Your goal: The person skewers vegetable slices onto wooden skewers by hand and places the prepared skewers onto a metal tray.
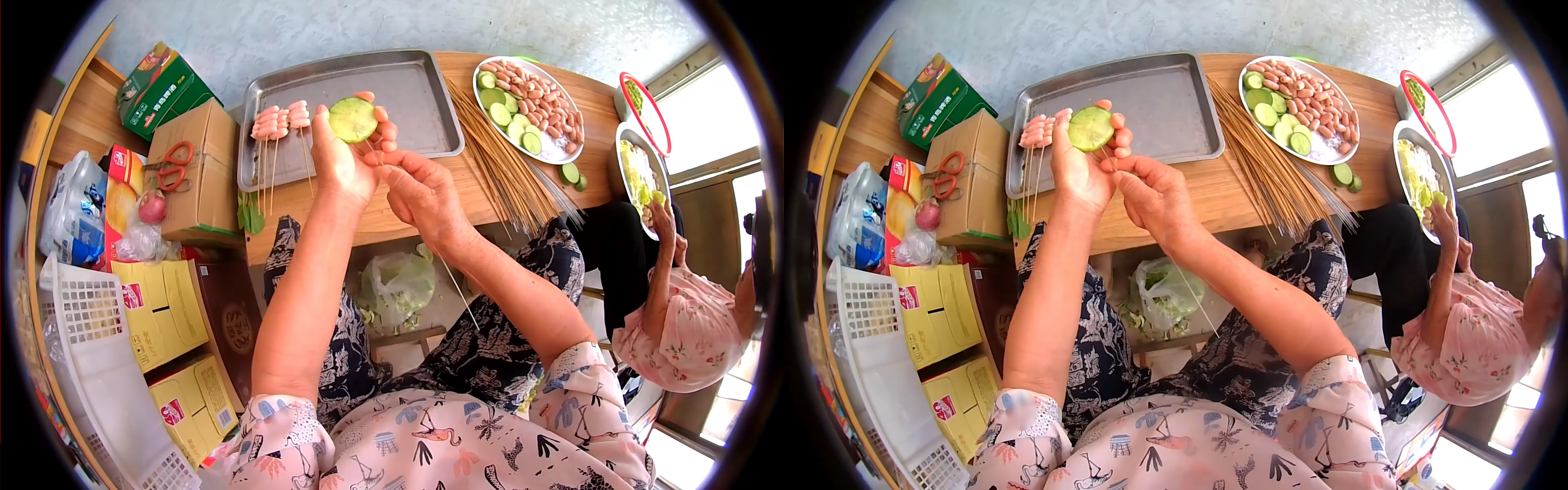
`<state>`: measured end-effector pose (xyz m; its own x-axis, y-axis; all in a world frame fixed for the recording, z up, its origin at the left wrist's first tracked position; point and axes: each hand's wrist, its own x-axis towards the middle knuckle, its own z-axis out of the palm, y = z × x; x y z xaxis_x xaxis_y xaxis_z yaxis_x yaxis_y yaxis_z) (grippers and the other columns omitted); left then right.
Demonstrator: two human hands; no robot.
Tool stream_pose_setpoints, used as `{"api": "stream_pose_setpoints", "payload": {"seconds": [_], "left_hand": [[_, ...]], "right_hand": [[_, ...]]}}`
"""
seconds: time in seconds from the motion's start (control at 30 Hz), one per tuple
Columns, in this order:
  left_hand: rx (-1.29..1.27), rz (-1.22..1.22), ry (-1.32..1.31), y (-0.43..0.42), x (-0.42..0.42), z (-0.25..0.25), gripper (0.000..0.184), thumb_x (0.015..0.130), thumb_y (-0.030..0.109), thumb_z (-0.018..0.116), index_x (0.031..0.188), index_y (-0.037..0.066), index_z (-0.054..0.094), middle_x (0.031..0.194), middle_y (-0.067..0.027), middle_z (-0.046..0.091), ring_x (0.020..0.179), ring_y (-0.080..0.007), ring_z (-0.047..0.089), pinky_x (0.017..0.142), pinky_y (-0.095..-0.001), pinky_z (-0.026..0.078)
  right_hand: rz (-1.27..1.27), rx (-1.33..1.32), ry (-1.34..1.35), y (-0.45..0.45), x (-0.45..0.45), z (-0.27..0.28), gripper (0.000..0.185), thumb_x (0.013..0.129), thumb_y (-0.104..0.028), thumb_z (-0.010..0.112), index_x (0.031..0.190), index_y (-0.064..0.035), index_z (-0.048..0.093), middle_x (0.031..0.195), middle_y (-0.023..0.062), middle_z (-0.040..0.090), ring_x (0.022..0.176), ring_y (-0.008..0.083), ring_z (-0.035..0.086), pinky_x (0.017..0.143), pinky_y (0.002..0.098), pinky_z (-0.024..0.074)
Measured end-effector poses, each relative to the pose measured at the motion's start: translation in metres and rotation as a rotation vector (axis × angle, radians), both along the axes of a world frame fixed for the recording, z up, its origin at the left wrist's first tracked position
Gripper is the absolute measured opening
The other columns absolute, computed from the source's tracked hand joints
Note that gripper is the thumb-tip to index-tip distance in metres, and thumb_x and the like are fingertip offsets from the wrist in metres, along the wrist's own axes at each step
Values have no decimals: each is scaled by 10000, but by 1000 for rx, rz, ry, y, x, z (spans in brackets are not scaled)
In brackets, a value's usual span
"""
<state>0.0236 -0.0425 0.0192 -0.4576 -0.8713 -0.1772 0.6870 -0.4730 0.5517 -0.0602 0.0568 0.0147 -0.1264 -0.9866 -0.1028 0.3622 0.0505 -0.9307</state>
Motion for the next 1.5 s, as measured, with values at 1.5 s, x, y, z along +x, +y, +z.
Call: {"api": "stream_pose_setpoints", "payload": {"seconds": [1.5], "left_hand": [[-89, 7, 65, -3, 9, -5, 493, 909, 440, 307, 1028, 14, 524, 814, -84, 518, 573, -179, 441, 476, -302, 396]], "right_hand": [[107, 53, -116, -2, -5, 2, 160, 953, -145, 492, 1005, -36, 596, 557, -74, 346, 454, 27, 287, 402, 188, 205]]}}
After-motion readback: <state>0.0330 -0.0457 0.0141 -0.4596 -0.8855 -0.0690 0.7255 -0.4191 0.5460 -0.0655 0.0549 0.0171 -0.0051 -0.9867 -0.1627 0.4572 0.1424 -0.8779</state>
